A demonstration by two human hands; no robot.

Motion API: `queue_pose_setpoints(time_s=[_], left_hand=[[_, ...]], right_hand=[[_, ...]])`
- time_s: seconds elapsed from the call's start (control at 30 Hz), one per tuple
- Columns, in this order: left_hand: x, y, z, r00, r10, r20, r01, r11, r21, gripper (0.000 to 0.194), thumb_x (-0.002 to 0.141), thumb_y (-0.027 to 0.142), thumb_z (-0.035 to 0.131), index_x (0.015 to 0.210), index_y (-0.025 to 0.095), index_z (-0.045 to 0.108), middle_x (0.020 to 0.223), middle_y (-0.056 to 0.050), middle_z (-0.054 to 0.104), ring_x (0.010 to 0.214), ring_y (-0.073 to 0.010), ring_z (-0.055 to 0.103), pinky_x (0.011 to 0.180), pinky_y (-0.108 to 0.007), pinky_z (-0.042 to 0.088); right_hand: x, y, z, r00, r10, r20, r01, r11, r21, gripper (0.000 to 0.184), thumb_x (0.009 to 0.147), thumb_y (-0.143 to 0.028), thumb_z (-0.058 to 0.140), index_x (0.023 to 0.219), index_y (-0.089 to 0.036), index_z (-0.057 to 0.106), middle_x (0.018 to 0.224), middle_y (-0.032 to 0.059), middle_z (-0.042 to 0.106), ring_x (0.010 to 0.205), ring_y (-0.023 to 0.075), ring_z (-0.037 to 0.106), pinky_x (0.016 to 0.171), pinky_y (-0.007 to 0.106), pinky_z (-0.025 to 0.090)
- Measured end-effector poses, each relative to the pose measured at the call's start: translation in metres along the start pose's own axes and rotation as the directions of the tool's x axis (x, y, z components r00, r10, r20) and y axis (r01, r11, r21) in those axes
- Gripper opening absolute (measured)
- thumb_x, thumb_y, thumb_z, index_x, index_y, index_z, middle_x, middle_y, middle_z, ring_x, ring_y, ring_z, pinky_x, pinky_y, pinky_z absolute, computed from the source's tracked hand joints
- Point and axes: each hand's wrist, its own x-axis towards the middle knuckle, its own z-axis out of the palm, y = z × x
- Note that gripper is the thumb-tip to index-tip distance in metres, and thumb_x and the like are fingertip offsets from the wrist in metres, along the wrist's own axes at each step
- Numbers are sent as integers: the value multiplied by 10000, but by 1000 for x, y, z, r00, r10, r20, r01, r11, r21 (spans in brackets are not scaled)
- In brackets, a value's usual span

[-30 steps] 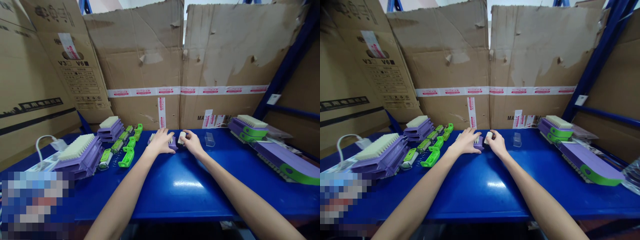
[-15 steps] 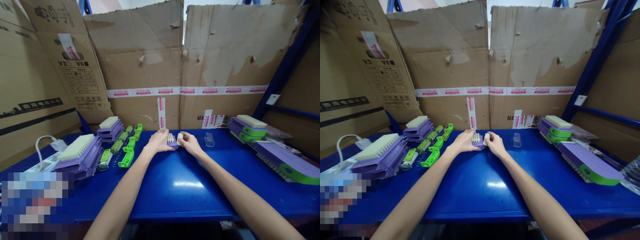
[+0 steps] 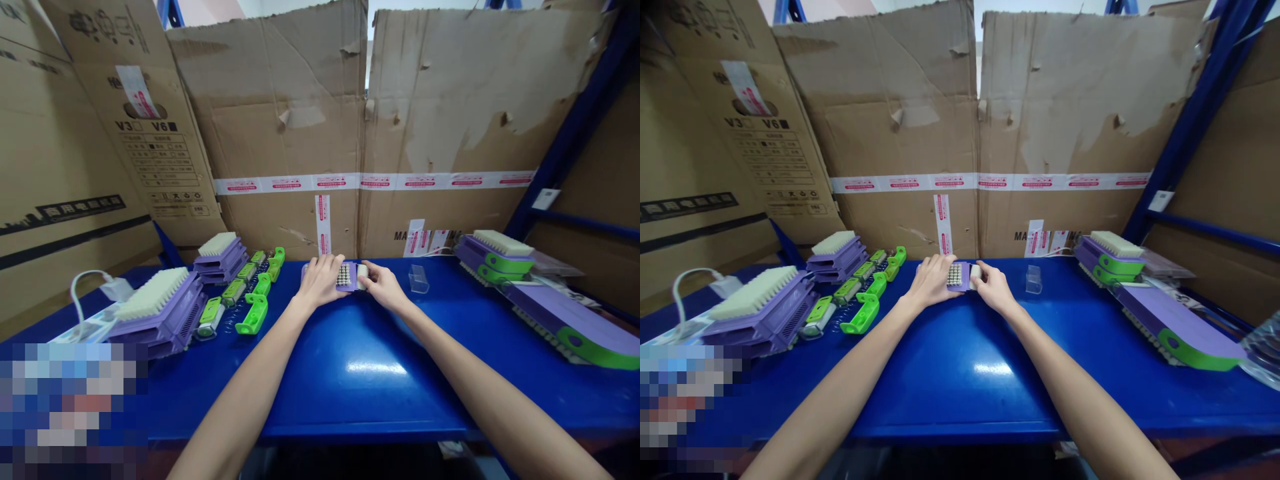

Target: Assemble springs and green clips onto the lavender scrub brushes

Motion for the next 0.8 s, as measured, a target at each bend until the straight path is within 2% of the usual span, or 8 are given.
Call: queue_pose_setpoints(time_s=[0.1,0.2,0.3,0.43,0.5,0.6,0.73,0.8], left_hand=[[-2,2,8,997,-14,-72,17,999,35,685,699,501,636,1242,169,380,1111,-128,536,1003,-281,505,820,-386,375],[-4,4,13,994,-23,-105,27,999,43,660,710,467,633,1254,186,388,1131,-133,517,1010,-282,487,833,-394,367],[-5,4,16,993,-44,-113,50,997,54,674,708,448,637,1272,176,388,1128,-142,510,1009,-291,478,836,-406,361],[-4,3,15,991,-75,-111,83,995,63,668,699,444,638,1267,172,414,1111,-144,510,993,-302,475,829,-416,367],[-3,3,14,990,-90,-112,98,993,68,616,698,445,637,1221,168,463,1097,-146,514,978,-305,475,821,-418,373],[-2,5,13,986,-122,-116,130,990,61,602,672,454,657,1176,164,500,1089,-144,516,962,-303,474,809,-414,382],[-2,4,15,985,-108,-133,119,990,76,606,686,474,641,1178,149,504,1090,-147,523,961,-301,477,809,-411,385],[-4,1,16,988,-70,-139,85,991,104,575,722,473,609,1177,135,510,1089,-156,531,963,-303,482,817,-416,381]], right_hand=[[2,-4,-2,999,-43,15,45,991,-125,480,722,-178,567,1199,-136,594,1124,120,663,952,251,649,874,389,480],[1,-7,-4,996,-85,2,84,976,-203,488,729,-175,551,1214,-139,586,1114,121,667,979,259,635,878,379,472],[-1,-10,-6,991,-129,36,134,968,-214,545,741,-190,541,1282,-123,524,1033,107,691,912,230,641,836,350,482],[-4,-14,-7,983,-164,87,179,961,-213,665,757,-181,509,1401,-120,356,861,53,691,774,182,630,777,317,484],[-4,-16,-7,976,-188,109,208,955,-209,701,754,-164,493,1426,-115,301,868,61,685,781,185,623,772,314,479],[-4,-19,-6,965,-242,105,259,945,-198,719,736,-137,481,1430,-117,294,1003,100,668,871,206,612,808,324,468],[-7,-24,-3,981,-184,68,194,962,-194,720,740,-144,488,1432,-128,291,1018,109,669,886,225,613,834,359,460],[-10,-28,-2,988,-135,70,144,979,-146,657,769,-203,508,1404,-136,353,1010,110,674,897,235,615,841,381,464]])
